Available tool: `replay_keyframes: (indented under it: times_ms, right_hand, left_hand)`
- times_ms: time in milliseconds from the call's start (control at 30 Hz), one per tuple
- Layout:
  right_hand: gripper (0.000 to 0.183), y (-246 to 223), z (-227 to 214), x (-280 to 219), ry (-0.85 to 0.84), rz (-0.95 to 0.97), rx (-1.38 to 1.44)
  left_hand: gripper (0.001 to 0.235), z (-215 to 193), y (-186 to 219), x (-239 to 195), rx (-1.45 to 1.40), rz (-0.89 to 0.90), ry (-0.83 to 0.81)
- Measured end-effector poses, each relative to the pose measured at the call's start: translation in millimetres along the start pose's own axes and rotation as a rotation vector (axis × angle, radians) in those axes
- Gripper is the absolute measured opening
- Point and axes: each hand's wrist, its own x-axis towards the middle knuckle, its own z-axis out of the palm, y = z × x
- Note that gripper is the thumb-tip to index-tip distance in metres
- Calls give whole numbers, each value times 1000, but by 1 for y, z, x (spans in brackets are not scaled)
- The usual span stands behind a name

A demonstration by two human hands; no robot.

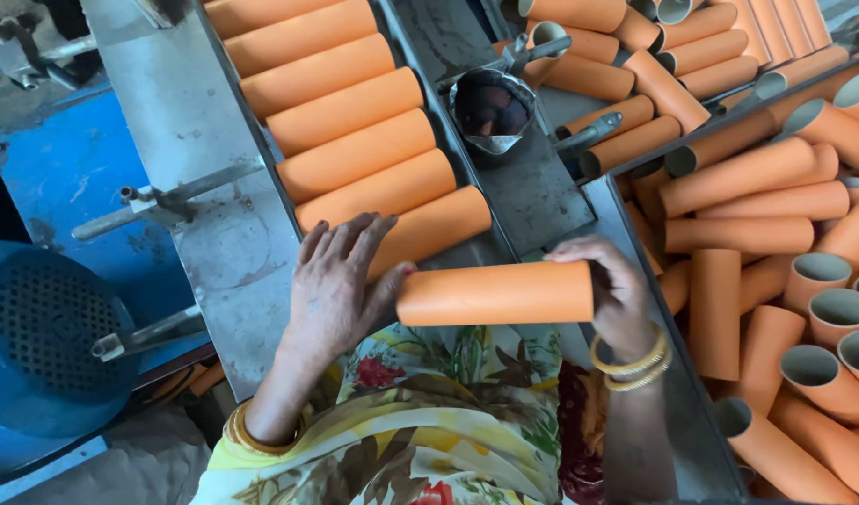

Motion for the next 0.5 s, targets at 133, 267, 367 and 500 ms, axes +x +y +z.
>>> replay_keyframes:
  times_ms: [133,267,367,500]
  right_hand:
    - [24,16,36,22,-9,-53,-84]
    - [24,8,67,47,43,-177,-521]
    - [21,-7,53,52,81,-167,-752]
    - [18,-7,-10,49,239,-124,-910]
  left_hand:
    - [73,1,13,-4,-48,83,-60]
    - [78,16,20,-5,24,106,-71]
    - [69,23,13,-1,150,40,-77]
    - [62,26,4,0,238,43,-34]
